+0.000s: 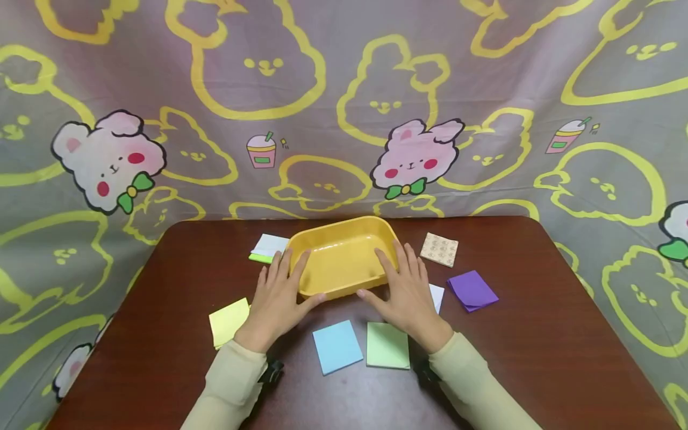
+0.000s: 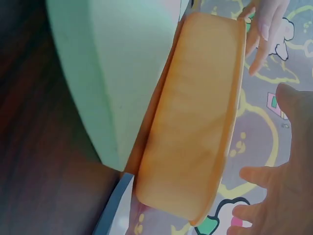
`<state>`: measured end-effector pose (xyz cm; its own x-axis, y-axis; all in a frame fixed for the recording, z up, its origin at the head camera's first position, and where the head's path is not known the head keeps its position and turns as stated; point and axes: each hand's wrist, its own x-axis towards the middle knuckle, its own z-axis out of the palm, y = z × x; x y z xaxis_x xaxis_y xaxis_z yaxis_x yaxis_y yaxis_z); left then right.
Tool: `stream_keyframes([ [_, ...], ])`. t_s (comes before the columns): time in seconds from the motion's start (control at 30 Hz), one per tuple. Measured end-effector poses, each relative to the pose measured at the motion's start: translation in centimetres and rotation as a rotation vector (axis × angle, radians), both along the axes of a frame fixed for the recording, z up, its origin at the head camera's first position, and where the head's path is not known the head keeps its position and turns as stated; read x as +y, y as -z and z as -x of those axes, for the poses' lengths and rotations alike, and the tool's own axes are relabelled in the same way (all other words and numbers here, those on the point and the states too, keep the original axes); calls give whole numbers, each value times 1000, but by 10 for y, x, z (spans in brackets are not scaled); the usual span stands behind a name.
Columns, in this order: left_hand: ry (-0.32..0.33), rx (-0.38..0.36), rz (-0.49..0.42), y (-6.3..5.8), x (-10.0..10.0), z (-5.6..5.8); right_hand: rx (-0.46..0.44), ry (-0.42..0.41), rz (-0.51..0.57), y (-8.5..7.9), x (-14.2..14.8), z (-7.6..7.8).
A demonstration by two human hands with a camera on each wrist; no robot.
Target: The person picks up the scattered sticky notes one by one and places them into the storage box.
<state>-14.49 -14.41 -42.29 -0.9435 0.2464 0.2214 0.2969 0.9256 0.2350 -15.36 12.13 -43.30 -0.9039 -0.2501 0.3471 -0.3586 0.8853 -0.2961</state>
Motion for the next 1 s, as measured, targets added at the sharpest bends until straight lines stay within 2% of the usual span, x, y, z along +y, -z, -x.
stream_keyframes([
  [0.2, -23, 4, -15, -2, -4, 3, 38, 3, 29, 1, 2, 5],
  [0.43, -30, 86, -57, 2, -5, 8, 111, -4, 87, 2, 11, 13],
  [0.7, -32, 156, -89, 4, -8, 14, 66, 40, 63, 0, 19, 24],
  [1.0, -98, 149, -125, 1, -9, 23, 23, 90, 78, -6, 28, 39],
])
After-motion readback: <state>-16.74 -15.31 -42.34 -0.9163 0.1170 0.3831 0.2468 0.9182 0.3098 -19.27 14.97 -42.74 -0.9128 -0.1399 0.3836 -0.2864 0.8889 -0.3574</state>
